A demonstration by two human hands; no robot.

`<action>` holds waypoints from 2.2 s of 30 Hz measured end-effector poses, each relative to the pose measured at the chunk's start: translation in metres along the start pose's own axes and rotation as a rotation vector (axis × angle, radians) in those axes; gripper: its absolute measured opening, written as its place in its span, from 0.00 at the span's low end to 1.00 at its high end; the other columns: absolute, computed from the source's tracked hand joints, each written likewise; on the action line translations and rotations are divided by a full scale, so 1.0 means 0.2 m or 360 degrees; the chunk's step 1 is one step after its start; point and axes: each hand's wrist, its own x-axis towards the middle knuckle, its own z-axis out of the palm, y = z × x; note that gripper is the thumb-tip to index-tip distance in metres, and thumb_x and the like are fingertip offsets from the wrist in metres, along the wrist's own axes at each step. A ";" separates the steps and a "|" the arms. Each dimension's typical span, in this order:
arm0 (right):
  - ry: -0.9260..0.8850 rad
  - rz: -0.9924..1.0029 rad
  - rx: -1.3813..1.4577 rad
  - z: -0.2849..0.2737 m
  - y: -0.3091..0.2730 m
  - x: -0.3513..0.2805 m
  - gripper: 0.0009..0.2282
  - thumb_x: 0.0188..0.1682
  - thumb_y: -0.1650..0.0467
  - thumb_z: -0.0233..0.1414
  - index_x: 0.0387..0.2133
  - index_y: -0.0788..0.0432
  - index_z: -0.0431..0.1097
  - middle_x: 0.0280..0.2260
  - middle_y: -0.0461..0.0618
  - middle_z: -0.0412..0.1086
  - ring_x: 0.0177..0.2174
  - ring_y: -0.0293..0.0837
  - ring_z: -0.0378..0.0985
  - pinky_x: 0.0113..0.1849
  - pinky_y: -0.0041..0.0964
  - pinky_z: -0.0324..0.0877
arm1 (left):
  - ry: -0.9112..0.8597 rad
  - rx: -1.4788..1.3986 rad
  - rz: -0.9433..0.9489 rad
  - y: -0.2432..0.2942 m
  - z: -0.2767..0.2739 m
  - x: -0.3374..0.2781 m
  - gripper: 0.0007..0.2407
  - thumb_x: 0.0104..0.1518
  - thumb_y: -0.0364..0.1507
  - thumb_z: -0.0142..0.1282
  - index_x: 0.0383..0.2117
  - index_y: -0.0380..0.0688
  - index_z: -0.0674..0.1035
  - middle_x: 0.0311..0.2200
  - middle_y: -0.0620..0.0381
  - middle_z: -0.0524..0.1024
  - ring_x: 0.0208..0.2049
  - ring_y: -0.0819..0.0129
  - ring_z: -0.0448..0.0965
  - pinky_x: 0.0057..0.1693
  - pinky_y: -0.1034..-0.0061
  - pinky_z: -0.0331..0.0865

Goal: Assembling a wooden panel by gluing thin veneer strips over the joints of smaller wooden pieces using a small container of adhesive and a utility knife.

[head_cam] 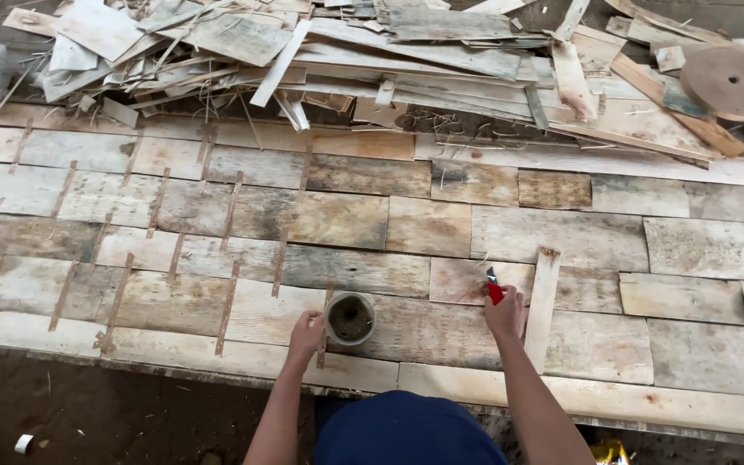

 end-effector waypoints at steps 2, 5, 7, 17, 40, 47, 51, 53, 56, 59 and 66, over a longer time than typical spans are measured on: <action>0.0094 0.0012 -0.0013 -0.05 -0.08 -0.06 0.24 0.46 0.60 0.59 0.55 0.53 0.63 0.48 0.52 0.64 0.50 0.57 0.71 0.49 0.54 0.68 | 0.0036 -0.0358 0.0087 -0.03 -0.03 0.03 0.14 0.64 0.38 0.42 0.50 0.50 0.74 0.40 0.56 0.72 0.40 0.64 0.75 0.48 0.65 0.69; 0.0337 -0.0118 0.0107 -0.03 -0.19 -0.10 0.23 0.46 0.62 0.57 0.54 0.53 0.62 0.46 0.56 0.64 0.49 0.61 0.69 0.47 0.58 0.68 | 0.0029 -0.0861 0.0206 0.03 -0.07 0.04 0.13 0.65 0.32 0.35 0.46 0.41 0.72 0.31 0.60 0.65 0.29 0.73 0.69 0.41 0.75 0.64; 0.0486 -0.0258 0.0244 0.02 -0.30 -0.12 0.19 0.47 0.66 0.55 0.51 0.57 0.64 0.43 0.61 0.65 0.46 0.65 0.71 0.45 0.60 0.70 | -0.0017 -0.1003 0.0240 0.18 -0.10 -0.05 0.13 0.63 0.30 0.37 0.48 0.40 0.73 0.32 0.61 0.65 0.30 0.74 0.70 0.42 0.76 0.64; -0.0568 -0.0924 0.1003 -0.05 -1.08 -0.61 0.15 0.44 0.78 0.59 0.46 0.55 0.75 0.43 0.54 0.74 0.41 0.53 0.83 0.42 0.41 0.78 | -0.0530 -0.1201 0.0486 0.35 -0.01 0.10 0.09 0.66 0.30 0.54 0.46 0.41 0.81 0.39 0.51 0.77 0.32 0.60 0.83 0.40 0.74 0.76; -0.0553 -0.0932 0.0958 0.04 -1.28 -0.89 0.09 0.44 0.77 0.62 0.37 0.54 0.81 0.33 0.54 0.80 0.37 0.52 0.84 0.41 0.44 0.80 | -0.1130 -0.0713 0.0401 0.43 -0.07 0.03 0.14 0.73 0.41 0.41 0.33 0.51 0.75 0.21 0.64 0.60 0.20 0.73 0.66 0.32 0.80 0.58; -0.0525 -0.0644 0.1063 0.08 -1.22 -0.85 0.09 0.46 0.76 0.62 0.39 0.57 0.81 0.35 0.54 0.81 0.40 0.50 0.84 0.43 0.43 0.80 | -0.1421 -0.0715 0.0570 0.56 -0.18 -0.25 0.11 0.72 0.40 0.48 0.34 0.49 0.70 0.23 0.69 0.53 0.26 0.77 0.55 0.39 0.78 0.55; -0.0514 -0.0556 0.1176 0.01 -1.23 -0.88 0.08 0.44 0.73 0.66 0.37 0.59 0.81 0.33 0.55 0.81 0.38 0.46 0.84 0.42 0.41 0.79 | -0.1477 -0.0889 0.0583 0.53 -0.14 -0.25 0.03 0.71 0.29 0.47 0.46 0.51 0.68 0.26 0.69 0.54 0.26 0.81 0.56 0.37 0.83 0.54; -0.0508 -0.0524 0.1214 -0.02 -1.25 -0.90 0.08 0.44 0.74 0.65 0.37 0.60 0.80 0.33 0.56 0.81 0.37 0.46 0.84 0.41 0.41 0.79 | -0.1466 -0.0848 0.0630 0.55 -0.16 -0.25 0.01 0.72 0.29 0.46 0.42 0.49 0.69 0.25 0.67 0.55 0.27 0.79 0.56 0.38 0.81 0.55; -0.0495 -0.0480 0.1253 -0.03 -1.25 -0.88 0.07 0.45 0.74 0.65 0.36 0.61 0.80 0.30 0.56 0.81 0.33 0.43 0.83 0.40 0.40 0.79 | -0.1409 -0.0744 0.0729 0.53 -0.13 -0.20 0.06 0.73 0.29 0.44 0.36 0.48 0.70 0.24 0.66 0.55 0.27 0.76 0.56 0.39 0.79 0.57; -0.0480 -0.0431 0.1268 -0.03 -1.25 -0.88 0.06 0.44 0.74 0.66 0.35 0.60 0.81 0.28 0.55 0.81 0.30 0.41 0.83 0.38 0.38 0.79 | -0.1320 -0.0669 0.0788 0.52 -0.12 -0.18 0.08 0.73 0.29 0.45 0.33 0.46 0.73 0.22 0.64 0.56 0.25 0.74 0.58 0.38 0.78 0.59; -0.0366 -0.0336 0.1254 -0.02 -1.21 -0.83 0.06 0.45 0.73 0.66 0.34 0.60 0.81 0.27 0.54 0.80 0.27 0.42 0.84 0.37 0.37 0.79 | -0.1167 -0.0509 0.0835 0.41 -0.05 -0.08 0.13 0.72 0.32 0.47 0.30 0.43 0.79 0.19 0.55 0.72 0.23 0.73 0.69 0.37 0.78 0.64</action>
